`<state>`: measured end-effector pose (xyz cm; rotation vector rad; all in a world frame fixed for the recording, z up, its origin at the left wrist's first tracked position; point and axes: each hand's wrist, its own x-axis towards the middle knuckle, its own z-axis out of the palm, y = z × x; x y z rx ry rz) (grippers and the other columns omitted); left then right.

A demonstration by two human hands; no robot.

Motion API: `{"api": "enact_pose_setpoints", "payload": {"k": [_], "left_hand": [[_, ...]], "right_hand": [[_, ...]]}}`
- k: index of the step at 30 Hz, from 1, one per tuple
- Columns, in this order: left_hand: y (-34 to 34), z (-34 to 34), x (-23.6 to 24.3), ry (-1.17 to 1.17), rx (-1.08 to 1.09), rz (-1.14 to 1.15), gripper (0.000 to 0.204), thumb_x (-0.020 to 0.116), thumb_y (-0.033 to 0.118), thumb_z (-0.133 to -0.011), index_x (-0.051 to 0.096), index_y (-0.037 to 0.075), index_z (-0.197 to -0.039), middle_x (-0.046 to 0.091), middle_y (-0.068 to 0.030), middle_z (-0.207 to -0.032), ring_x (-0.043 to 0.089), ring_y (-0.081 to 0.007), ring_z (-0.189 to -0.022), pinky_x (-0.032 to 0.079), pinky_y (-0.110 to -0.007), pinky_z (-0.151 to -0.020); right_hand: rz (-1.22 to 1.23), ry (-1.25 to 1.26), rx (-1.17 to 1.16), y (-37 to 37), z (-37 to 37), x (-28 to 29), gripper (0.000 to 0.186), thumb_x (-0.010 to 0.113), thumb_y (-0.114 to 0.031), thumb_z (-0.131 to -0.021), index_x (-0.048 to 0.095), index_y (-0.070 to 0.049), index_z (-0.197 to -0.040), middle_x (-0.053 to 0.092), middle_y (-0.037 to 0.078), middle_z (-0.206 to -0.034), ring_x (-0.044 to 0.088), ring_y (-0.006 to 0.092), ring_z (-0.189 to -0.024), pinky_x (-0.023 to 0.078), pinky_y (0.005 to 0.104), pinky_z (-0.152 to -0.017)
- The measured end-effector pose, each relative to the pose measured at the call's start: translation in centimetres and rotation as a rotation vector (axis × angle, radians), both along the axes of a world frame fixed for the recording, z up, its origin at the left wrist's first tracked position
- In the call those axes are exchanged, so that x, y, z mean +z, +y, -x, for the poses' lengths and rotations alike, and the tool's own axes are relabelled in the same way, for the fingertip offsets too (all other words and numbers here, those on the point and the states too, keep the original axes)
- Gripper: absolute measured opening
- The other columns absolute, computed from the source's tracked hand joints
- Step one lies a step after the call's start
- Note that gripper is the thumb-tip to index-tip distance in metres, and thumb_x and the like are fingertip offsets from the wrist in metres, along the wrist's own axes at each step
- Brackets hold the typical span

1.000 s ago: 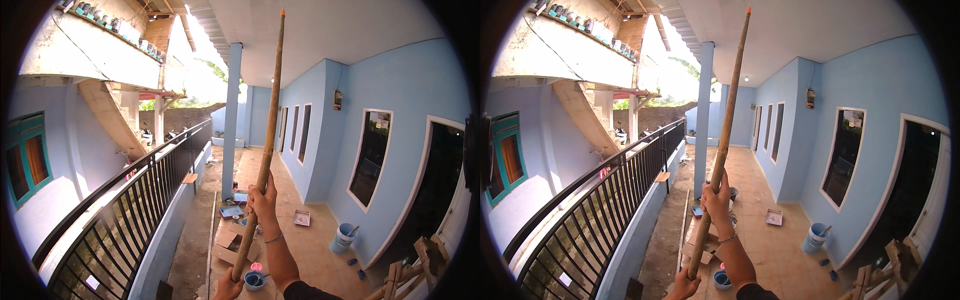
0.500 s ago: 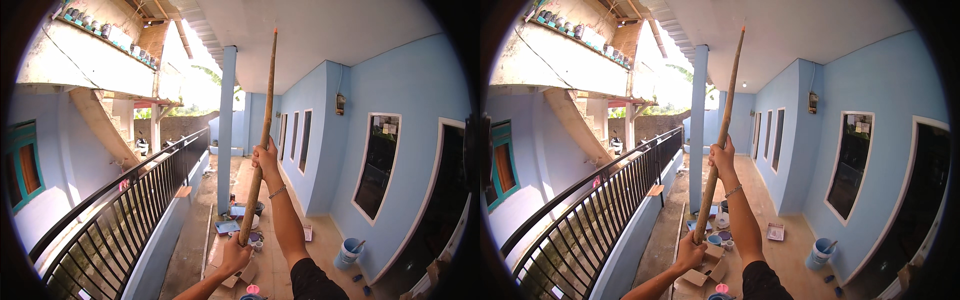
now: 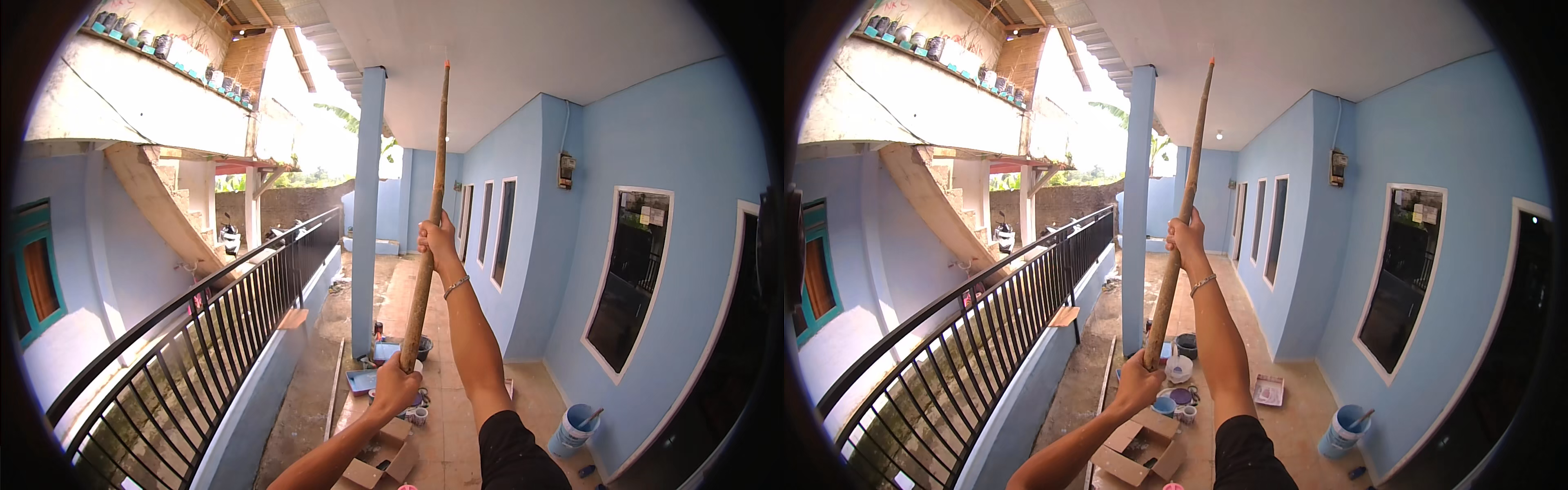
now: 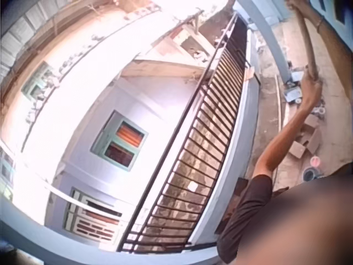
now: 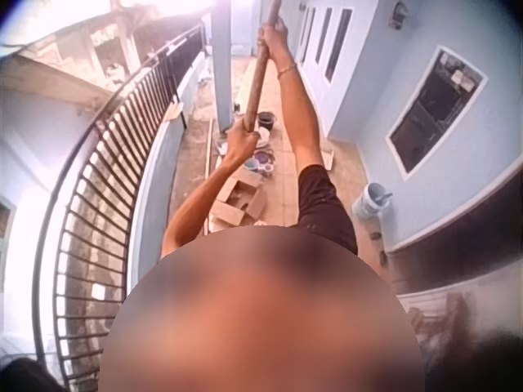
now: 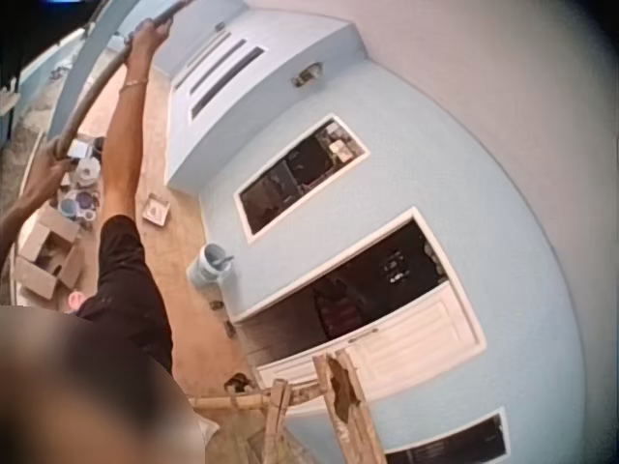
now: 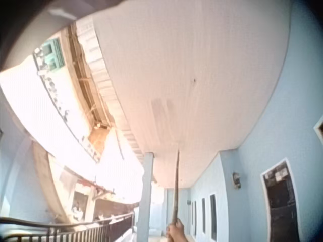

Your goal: The person uses a long bamboo pole with a brush attached to the end to paint the ceiling of a covered outdoor corridor. They repeatedly dip the brush into a paint bucket and apply paint to the ceiling surface. Another person in a green shirt is seen nearby handling paint buckets.

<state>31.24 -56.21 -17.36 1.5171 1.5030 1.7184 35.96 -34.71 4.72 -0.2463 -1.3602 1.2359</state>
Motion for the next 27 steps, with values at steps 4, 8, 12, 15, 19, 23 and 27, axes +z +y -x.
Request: {"api": "enact_pose_setpoints", "payload": {"k": [4,8,12,15,19,23,27], "left_hand": [[0.5,0.5,0.4,-0.004,0.016,-0.003,0.03,0.065,0.01,-0.076,0.06,-0.006,-0.102,0.067,-0.0245,-0.078,0.069,-0.0351,-0.074,0.052,-0.042,-0.072],[-1.1,0.5,0.9,0.01,0.014,-0.055,0.033,0.065,0.01,-0.077,0.061,-0.007,-0.105,0.067,-0.0247,-0.078,0.069,-0.0352,-0.075,0.053,-0.042,-0.073],[-6.0,0.3,-0.6,0.041,0.015,-0.033,0.032,0.066,0.008,-0.078,0.06,-0.005,-0.107,0.067,-0.0198,-0.08,0.067,-0.0279,-0.075,0.052,-0.039,-0.071],[-11.0,0.9,-2.9,0.048,-0.008,0.001,0.032,0.068,0.006,-0.08,0.061,-0.004,-0.11,0.065,-0.0139,-0.082,0.062,-0.0181,-0.074,0.051,-0.036,-0.069],[-19.1,1.9,-7.6,0.06,0.022,-0.01,0.03,0.07,0.006,-0.08,0.06,-0.004,-0.106,0.064,-0.0137,-0.08,0.061,-0.0187,-0.071,0.05,-0.036,-0.067],[-29.5,3.6,-12.1,0.062,0.06,-0.032,0.023,0.071,0.006,-0.08,0.058,-0.003,-0.097,0.056,-0.0127,-0.069,0.055,-0.0183,-0.063,0.047,-0.036,-0.06],[-39.9,5.4,-15.3,0.113,0.096,0.021,0.025,0.071,0.008,-0.079,0.062,-0.002,-0.1,0.063,-0.0191,-0.072,0.063,-0.0288,-0.064,0.049,-0.04,-0.062]], "right_hand": [[-0.003,0.005,0.022,0.0,0.4,1.1,0.054,0.051,0.003,-0.086,0.038,-0.012,-0.136,0.045,0.001,-0.068,0.04,0.0073,-0.045,0.037,0.0269,-0.038],[-0.007,0.025,0.041,-2.2,0.1,1.4,0.056,0.051,0.003,-0.087,0.038,-0.012,-0.138,0.045,0.001,-0.068,0.039,0.007,-0.045,0.037,0.0269,-0.038],[-0.01,0.017,0.023,-6.8,0.0,-0.4,0.058,0.051,0.003,-0.087,0.037,-0.014,-0.14,0.045,0.0,-0.067,0.04,0.0066,-0.045,0.037,0.0262,-0.038],[-0.002,0.003,0.04,-12.1,0.3,-2.6,0.065,0.051,0.003,-0.088,0.032,-0.018,-0.147,0.044,-0.001,-0.065,0.04,0.0067,-0.044,0.037,0.0261,-0.037],[-0.014,0.047,0.057,-21.5,1.0,-6.9,0.065,0.052,0.003,-0.089,0.03,-0.019,-0.147,0.044,-0.001,-0.065,0.041,0.0061,-0.043,0.036,0.0252,-0.036],[-0.008,0.026,0.04,-32.9,2.4,-10.5,0.068,0.052,0.002,-0.092,0.026,-0.02,-0.152,0.044,-0.001,-0.064,0.042,0.0067,-0.043,0.036,0.0261,-0.036],[-0.007,0.042,0.031,-43.9,3.7,-13.3,0.071,0.052,0.003,-0.092,0.024,-0.02,-0.153,0.044,-0.001,-0.063,0.041,0.0067,-0.042,0.035,0.0266,-0.034]]}}
